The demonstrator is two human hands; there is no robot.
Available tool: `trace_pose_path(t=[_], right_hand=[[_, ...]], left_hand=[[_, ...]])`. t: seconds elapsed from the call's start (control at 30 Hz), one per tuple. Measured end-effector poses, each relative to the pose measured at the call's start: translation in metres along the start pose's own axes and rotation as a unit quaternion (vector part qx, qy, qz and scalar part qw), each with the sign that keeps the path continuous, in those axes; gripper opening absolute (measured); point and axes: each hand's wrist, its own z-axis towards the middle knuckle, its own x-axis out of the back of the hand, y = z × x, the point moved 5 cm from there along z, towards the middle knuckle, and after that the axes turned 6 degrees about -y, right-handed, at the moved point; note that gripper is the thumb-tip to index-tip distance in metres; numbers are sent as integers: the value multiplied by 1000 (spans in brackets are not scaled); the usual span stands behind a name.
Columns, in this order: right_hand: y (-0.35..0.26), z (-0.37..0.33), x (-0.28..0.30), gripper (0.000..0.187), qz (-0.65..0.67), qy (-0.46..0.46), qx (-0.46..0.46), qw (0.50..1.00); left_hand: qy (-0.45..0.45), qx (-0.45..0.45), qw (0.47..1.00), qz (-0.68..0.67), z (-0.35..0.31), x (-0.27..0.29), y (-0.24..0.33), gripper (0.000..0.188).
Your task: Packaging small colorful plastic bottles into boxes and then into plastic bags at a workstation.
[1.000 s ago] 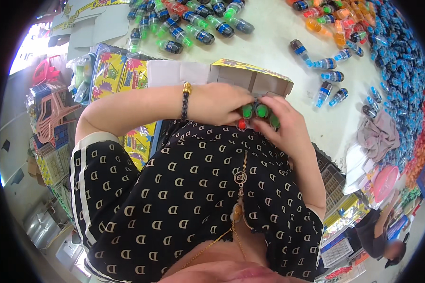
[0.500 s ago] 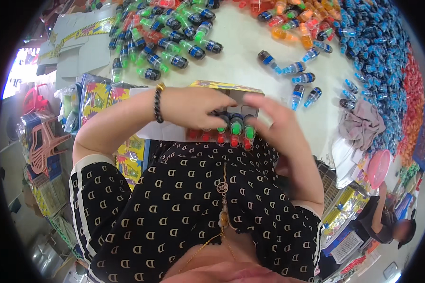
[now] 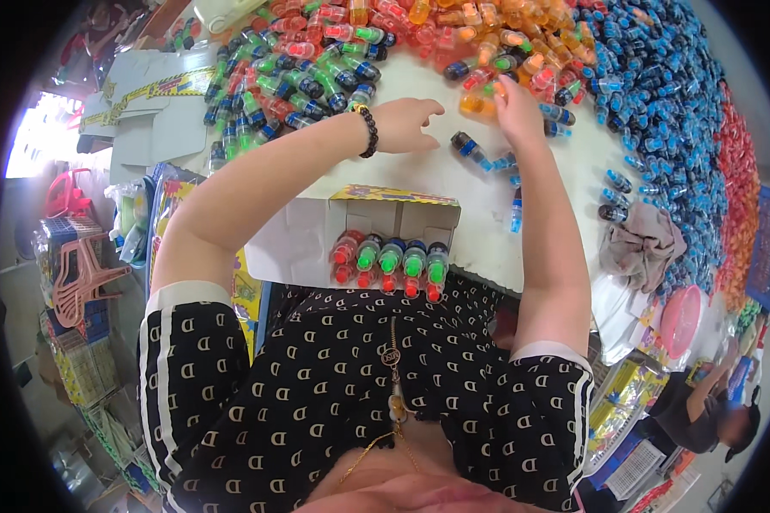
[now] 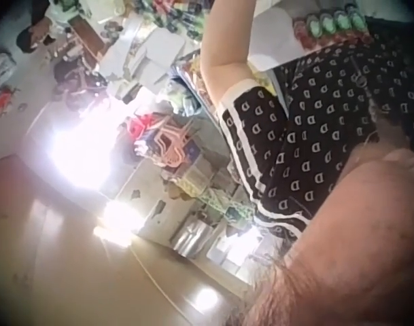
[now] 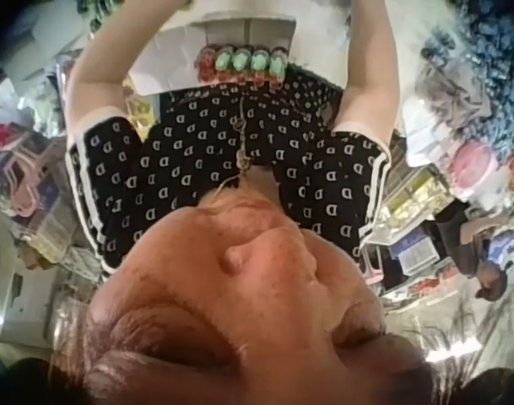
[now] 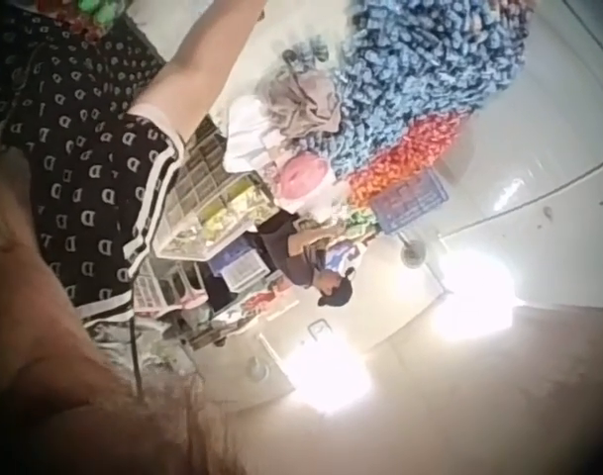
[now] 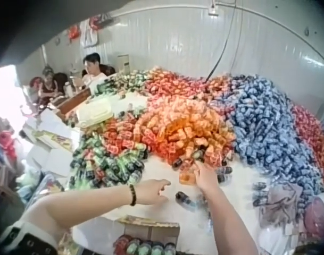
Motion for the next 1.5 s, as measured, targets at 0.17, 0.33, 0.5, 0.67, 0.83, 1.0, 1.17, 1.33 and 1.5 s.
trace_pose_path(t=[0.17, 0.33, 0.5, 0.67, 0.83, 1.0, 1.17, 1.33, 1.5], right_hand=[[-26, -16, -1, 43, 150, -68, 93, 982], [-33, -38, 32, 41, 173, 21, 106, 979], [-11, -78, 78, 33, 220, 54, 39, 973], [0, -142, 106, 30, 159, 87, 25, 983], [-16, -189, 93, 49, -11, -40, 85, 995], [-32, -202, 67, 51, -41, -65, 172, 982], [-31, -195, 80, 23, 185, 89, 98, 974], [-9, -196, 120, 34, -4, 115, 67, 991], [7, -202, 92, 38, -59, -73, 56, 994]], left_hand=[[-19, 29, 998, 49, -5, -6, -3, 68], [22, 42, 995, 83, -3, -4, 6, 54], [88, 18, 984, 153, 19, -9, 26, 37], [135, -108, 946, 274, 56, -18, 32, 28], [13, -30, 954, 299, 69, -18, 43, 26], [94, -71, 967, 227, 69, -14, 43, 20], [35, -142, 950, 277, 55, -33, 43, 29], [-18, -131, 961, 242, 52, -35, 38, 33], [-36, -183, 933, 307, 48, -39, 36, 33]])
